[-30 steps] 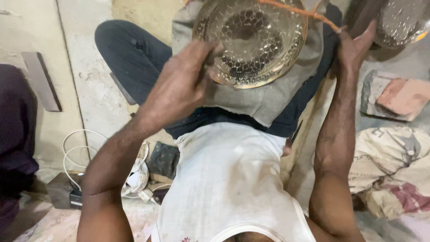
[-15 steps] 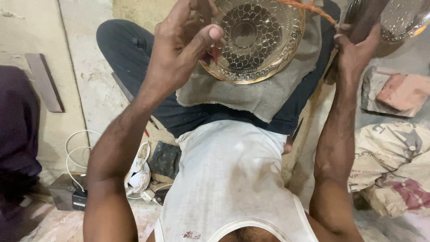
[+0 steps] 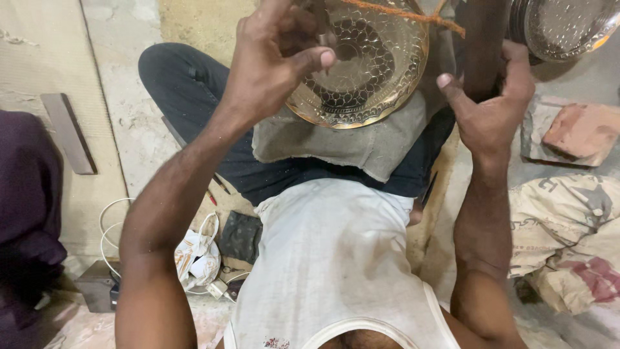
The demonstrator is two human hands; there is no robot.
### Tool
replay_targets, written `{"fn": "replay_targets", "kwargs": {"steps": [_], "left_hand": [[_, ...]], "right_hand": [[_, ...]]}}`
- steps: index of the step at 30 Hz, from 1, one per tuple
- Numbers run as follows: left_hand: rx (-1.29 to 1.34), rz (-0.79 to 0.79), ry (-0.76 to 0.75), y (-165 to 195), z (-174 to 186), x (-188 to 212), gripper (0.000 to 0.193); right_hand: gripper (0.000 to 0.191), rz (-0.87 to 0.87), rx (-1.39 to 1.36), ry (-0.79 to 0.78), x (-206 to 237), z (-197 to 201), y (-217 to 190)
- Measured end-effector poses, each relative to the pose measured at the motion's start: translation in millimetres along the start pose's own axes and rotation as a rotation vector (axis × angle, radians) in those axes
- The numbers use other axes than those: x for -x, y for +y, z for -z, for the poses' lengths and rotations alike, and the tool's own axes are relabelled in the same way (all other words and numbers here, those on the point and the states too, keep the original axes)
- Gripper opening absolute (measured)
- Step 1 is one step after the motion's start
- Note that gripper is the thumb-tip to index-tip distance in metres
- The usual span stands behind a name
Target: The person sits on the floor with a decorative brass plate resting on a cloth cushion on their lap. They hold a small punch against the plate's embossed pattern with one hand and strike it with a wooden mallet held in the other hand, repositioning the punch repeatedly across the plate's surface.
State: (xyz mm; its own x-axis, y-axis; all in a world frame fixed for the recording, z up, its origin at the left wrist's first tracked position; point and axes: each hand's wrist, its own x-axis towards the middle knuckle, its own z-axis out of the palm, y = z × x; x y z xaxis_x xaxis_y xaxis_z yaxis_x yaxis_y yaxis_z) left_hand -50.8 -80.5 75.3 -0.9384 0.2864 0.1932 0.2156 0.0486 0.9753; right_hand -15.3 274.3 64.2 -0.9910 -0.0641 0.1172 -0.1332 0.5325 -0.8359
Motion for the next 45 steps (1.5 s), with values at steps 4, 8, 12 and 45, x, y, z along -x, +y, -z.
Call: {"fn": "replay_targets", "kwargs": {"steps": [4,8,12,45], "left_hand": [[-0.097,-0.182,0.005,-4,-6,-15,0.028],[-0.304,-0.11,-0.063,0,-12,-29,0.035],[-0.326,-0.258,-0.189,8,-14,-44,0.055],[-0.504,-0.324,-0.503,24,-16,-68,0.064]], "right_hand": [[0.056,0.066,0.005,0.015,6,2,-4],[0.052,0.102,0.025,0.029,11,5,-6],[0.049,0.065,0.09,0.047,14,8,-4],[0.04,0.125,0.003,0.161,18,-2,39]]}}
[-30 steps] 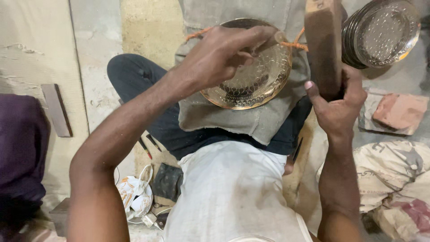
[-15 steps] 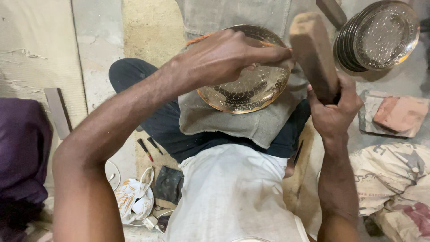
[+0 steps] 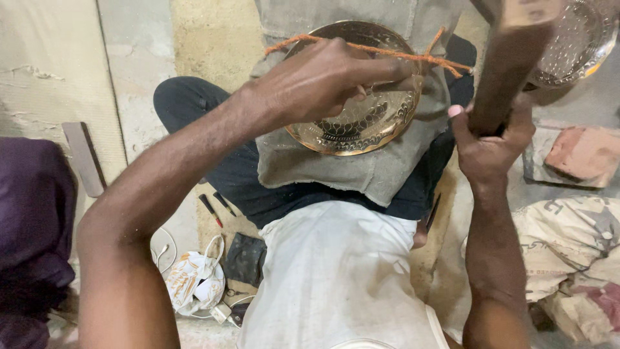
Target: The person sits on the floor with a decorative brass plate resting on a cloth cushion on their lap. They hold a small punch against the plate's embossed pattern with one hand and strike it with a wooden mallet held in the other hand, repositioning the punch repeatedly across the plate's surface.
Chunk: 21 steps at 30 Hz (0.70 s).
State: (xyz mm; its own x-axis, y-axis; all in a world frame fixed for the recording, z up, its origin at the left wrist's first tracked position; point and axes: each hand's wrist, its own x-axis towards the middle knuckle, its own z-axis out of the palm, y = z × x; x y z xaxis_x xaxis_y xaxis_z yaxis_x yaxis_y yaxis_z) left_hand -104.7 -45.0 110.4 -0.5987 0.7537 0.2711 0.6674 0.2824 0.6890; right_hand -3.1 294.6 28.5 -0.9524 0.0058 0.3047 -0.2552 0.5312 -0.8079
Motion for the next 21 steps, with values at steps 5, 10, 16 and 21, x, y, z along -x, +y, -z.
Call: {"fn": "replay_targets", "kwargs": {"steps": [5,10,16,21], "left_hand": [[-0.133,0.063,-0.184,2,2,-12,0.071],[-0.195,-0.006,-0.214,4,1,-18,0.072],[-0.191,-0.137,-0.159,-2,-2,-18,0.07],[-0.228,-0.029,-0.197,1,-6,-15,0.077]], "right_hand": [[0.042,0.072,0.105,-0.001,5,-6,-4],[0.043,0.126,0.154,0.074,19,-11,-6],[0.032,0.168,0.216,0.075,21,-12,-3],[0.028,0.113,0.133,0.037,9,-2,-6]]}}
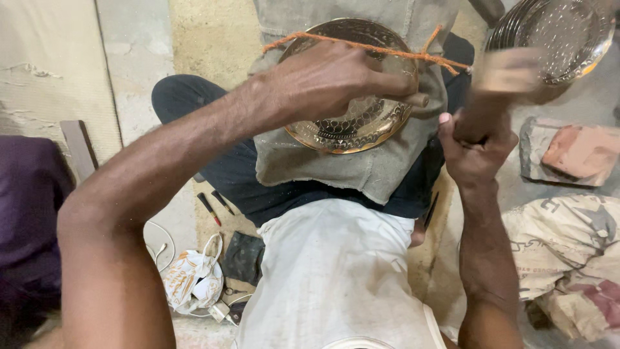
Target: The person sits on the floor with a decorative brass plate resting on a cloth cushion on their lap. They hold a small punch against the plate's embossed pattern with one hand and strike it with a wooden mallet held in the other hand, repositioning the punch repeatedly across the plate's surface.
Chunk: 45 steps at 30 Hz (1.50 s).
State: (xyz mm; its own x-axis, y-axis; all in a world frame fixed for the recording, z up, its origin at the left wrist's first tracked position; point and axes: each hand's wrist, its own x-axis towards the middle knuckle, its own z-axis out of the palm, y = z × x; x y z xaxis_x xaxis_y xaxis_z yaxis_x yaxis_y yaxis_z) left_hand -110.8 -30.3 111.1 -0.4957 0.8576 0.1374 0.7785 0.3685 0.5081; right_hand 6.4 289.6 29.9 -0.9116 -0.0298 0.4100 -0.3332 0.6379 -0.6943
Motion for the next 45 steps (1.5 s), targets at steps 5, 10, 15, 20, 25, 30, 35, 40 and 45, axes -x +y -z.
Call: {"fn": "replay_targets", "kwargs": {"steps": [5,10,15,20,25,30,35,40,45], "left_hand": [[0.063,0.122,0.12,4,-4,19,0.076],[0.261,0.185,0.563,13,-39,43,0.058],[0.318,0.489,0.864,23,-88,43,0.05],[0.489,0.675,1.081,37,-113,42,0.027],[0.499,0.565,1.195,44,-117,41,0.031],[0.493,0.654,1.173,44,-117,38,0.043],[0.358,0.515,1.021,25,-111,42,0.027],[0.281,0.301,0.693,4,-80,43,0.06],[0.128,0.185,0.195,-3,-28,26,0.065]], "right_hand": [[0.029,-0.025,-0.008,-0.128,-29,13,-26],[0.033,0.391,0.302,-0.307,-101,37,-69],[0.036,0.471,0.502,-0.558,-155,46,-127],[0.04,0.508,0.672,-0.696,-180,36,-179],[0.051,0.562,0.568,-0.705,-186,33,-206],[0.025,0.596,0.711,-0.708,-189,33,-199],[0.029,0.455,0.688,-0.666,-172,45,-176],[0.027,0.226,0.574,-0.539,-118,67,-124],[0.033,0.043,0.251,-0.222,-31,38,-34]]}}
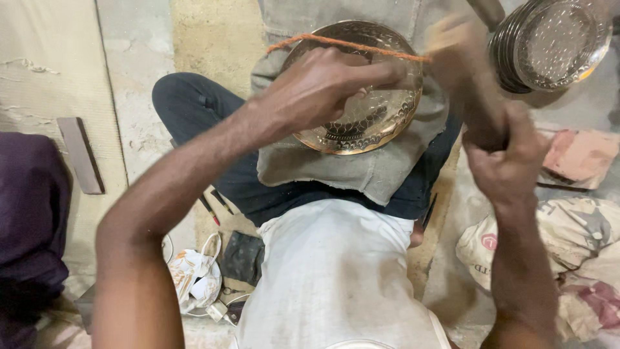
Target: The person sits on the floor with a decorative brass plate resting on a cloth cushion on their lap. They hold a small punch against the plate's embossed pattern with one hand and strike it with a wooden mallet held in the other hand, repositioning the punch repeatedly across the plate's surface.
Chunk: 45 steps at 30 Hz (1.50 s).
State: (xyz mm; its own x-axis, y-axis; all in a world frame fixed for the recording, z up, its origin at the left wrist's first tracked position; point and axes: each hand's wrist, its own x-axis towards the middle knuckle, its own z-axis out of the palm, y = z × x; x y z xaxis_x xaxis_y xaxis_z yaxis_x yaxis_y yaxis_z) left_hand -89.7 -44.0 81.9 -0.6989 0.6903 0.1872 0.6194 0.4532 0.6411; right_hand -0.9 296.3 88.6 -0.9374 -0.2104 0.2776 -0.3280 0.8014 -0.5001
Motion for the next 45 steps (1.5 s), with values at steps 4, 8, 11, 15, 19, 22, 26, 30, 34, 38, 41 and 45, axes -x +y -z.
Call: {"fn": "replay_targets", "kwargs": {"steps": [4,8,11,15,19,22,26,30,34,38,41,45], "left_hand": [[-0.133,-0.217,-0.12,8,24,-22,0.067],[-0.043,-0.168,-0.201,11,35,-33,0.05],[-0.005,-0.191,-0.148,10,39,-37,0.053],[-0.064,-0.224,-0.206,11,36,-47,0.046],[-0.102,-0.16,-0.344,13,34,-53,0.062],[-0.108,-0.345,-0.251,7,40,-54,0.049],[0.066,-0.268,-0.084,4,41,-48,0.044],[0.018,-0.303,-0.068,6,37,-44,0.046],[-0.016,-0.284,-0.101,8,32,-46,0.051],[0.005,-0.349,-0.079,6,35,-45,0.052],[-0.044,-0.288,-0.148,7,37,-44,0.05],[-0.058,-0.367,-0.056,13,41,-44,0.043]], "right_hand": [[0.041,-0.027,-0.013,0.225,62,-53,29],[0.042,-0.212,-0.071,0.264,88,-76,28],[0.042,-0.318,-0.238,0.321,83,-78,23],[0.041,-0.254,-0.128,0.312,73,-77,18],[0.044,-0.232,-0.208,0.34,73,-81,16],[0.049,-0.284,-0.454,0.375,75,-84,16],[0.046,-0.309,-0.465,0.334,72,-84,17],[0.043,-0.293,-0.541,0.296,64,-82,15],[0.041,-0.232,-0.418,0.241,56,-76,14],[0.043,-0.209,-0.164,0.222,52,-76,16],[0.042,-0.213,-0.284,0.273,47,-80,18],[0.052,-0.226,-0.772,0.299,33,-82,20]]}}
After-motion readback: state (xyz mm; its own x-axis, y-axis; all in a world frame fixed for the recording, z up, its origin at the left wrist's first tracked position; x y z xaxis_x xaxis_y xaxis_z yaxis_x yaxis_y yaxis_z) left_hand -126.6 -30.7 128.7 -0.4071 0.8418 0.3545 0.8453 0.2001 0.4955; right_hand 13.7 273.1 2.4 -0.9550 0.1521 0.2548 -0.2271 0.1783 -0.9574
